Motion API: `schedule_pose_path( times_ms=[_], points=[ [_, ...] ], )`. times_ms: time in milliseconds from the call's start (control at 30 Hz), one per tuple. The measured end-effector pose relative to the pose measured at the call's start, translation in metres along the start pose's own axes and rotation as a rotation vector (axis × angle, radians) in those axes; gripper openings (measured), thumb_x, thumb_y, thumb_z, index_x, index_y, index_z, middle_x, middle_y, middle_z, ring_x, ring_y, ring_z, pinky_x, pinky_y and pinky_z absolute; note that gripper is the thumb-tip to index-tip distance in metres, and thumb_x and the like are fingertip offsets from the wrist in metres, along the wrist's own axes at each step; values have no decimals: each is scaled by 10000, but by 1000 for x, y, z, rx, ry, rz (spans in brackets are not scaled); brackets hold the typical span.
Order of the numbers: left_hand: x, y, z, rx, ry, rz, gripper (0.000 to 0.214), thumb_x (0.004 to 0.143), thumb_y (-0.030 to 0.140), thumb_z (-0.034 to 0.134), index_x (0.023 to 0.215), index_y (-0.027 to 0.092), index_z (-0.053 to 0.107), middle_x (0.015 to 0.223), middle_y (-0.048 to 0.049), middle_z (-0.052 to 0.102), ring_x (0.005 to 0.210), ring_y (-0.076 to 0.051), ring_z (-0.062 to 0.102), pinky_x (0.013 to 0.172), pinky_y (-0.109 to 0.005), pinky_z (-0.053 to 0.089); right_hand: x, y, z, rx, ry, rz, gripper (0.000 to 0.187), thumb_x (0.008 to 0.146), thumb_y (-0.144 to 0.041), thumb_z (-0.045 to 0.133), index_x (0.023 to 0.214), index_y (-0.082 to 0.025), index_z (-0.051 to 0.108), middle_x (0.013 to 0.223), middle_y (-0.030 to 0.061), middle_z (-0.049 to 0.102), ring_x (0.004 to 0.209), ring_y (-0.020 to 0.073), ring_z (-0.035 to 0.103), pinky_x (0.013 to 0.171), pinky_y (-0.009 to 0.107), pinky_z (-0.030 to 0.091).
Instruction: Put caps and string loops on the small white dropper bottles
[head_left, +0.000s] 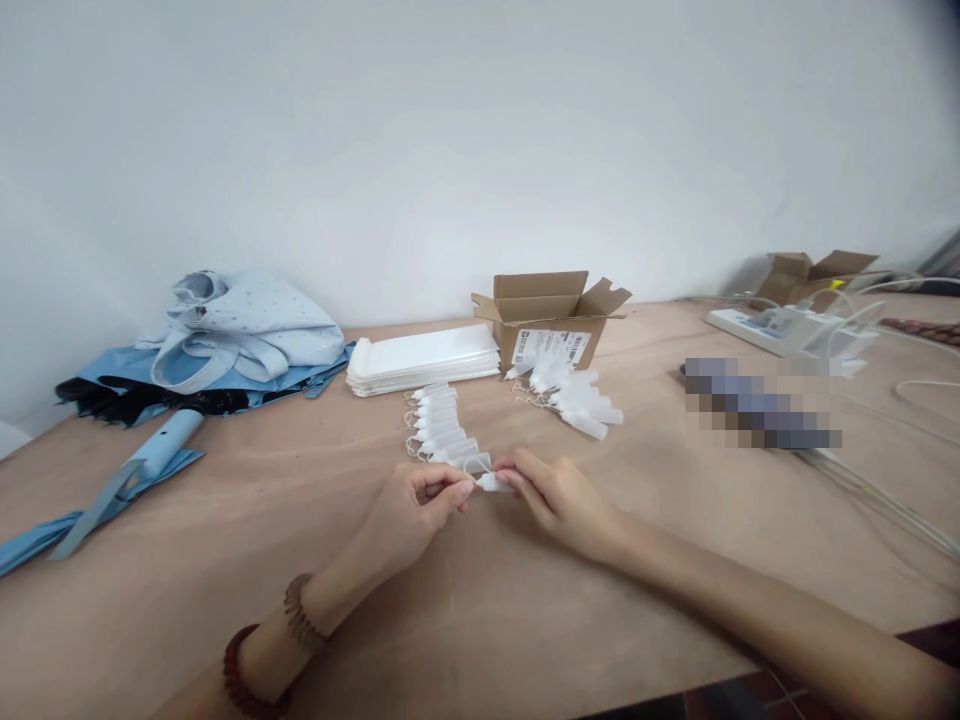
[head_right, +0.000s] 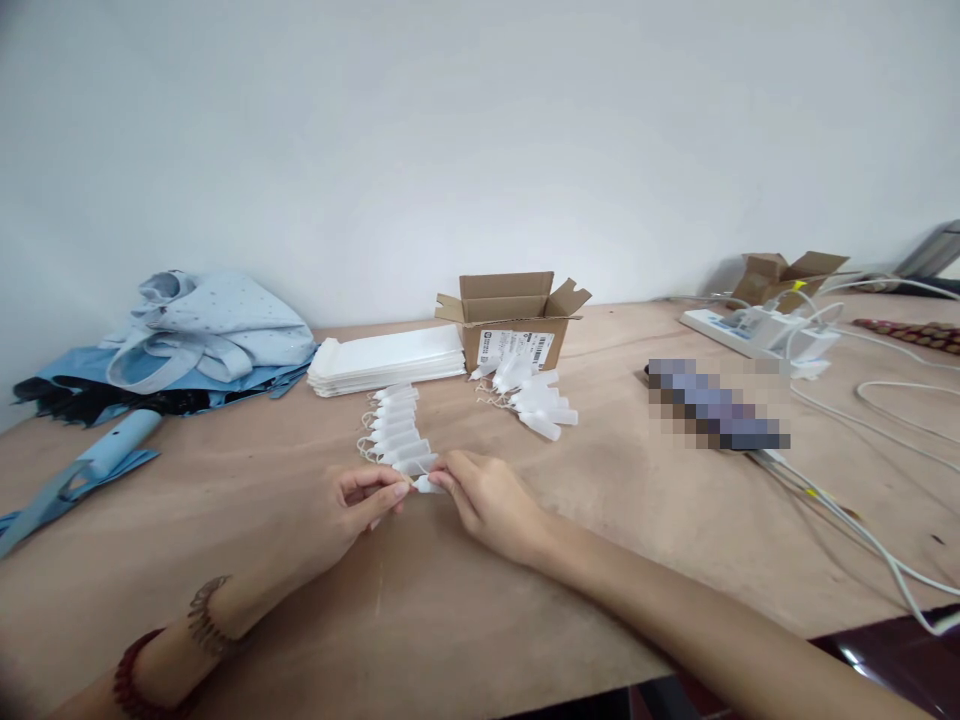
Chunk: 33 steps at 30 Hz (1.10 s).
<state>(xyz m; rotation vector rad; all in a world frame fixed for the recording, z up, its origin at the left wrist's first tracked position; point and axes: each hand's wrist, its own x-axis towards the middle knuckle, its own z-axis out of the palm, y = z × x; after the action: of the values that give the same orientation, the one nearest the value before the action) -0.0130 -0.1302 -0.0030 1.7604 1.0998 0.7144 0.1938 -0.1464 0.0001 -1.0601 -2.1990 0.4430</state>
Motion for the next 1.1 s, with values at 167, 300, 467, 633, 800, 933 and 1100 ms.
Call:
schedule_pose_path(
  times_ms=[167,300,467,633,800,933,1100],
  points=[
    [0,3,-2,-41,-42,-26,339,824,447,539,702,148,640,532,29,482,472,-77,383,466,-205,299,0,2,-2,-43,-2,-53,242,959,-254,344,946,-161,567,857,76,675,717,156,624,624,247,442],
    [4,7,-6,-179,-49,-51,360,833,449,517,732,133,657,552,11,508,467,-74,390,461,-205,302,4,2,-10,-25,37,-84,248,955,-234,345,959,-157,580,823,67,677,691,152,618,623,246,443],
    [7,4,-7,-209,9,-52,359,830,453,512,776,133,663,633,-10,554,462,-67,390,443,-206,299,8,4,-15,-20,58,-39,247,953,-235,354,886,-170,583,756,49,667,660,144,605,618,243,437],
    [9,-4,-6,-127,-20,-38,311,809,456,565,757,158,633,541,34,501,450,-70,395,449,-200,303,7,6,-14,8,-1,-27,251,957,-254,363,947,-160,596,839,58,684,708,145,616,643,245,435],
    [9,2,-11,-94,-3,-35,288,802,419,573,709,151,627,558,25,514,463,-70,390,450,-199,282,8,11,-18,-5,-15,24,235,927,-305,460,987,-137,613,846,70,672,720,150,600,650,248,428],
    [8,7,-15,-118,33,-63,264,787,390,587,699,147,639,578,17,529,476,-72,389,462,-203,277,11,13,-22,-32,-11,5,215,903,-294,507,936,-120,630,759,57,640,647,136,549,611,242,399],
    [10,8,-18,-177,32,-58,259,769,395,617,712,148,668,617,5,560,509,-79,396,493,-213,288,16,9,-27,-16,16,29,192,891,-284,521,861,-132,636,687,27,609,575,112,494,572,229,368]
  ],
)
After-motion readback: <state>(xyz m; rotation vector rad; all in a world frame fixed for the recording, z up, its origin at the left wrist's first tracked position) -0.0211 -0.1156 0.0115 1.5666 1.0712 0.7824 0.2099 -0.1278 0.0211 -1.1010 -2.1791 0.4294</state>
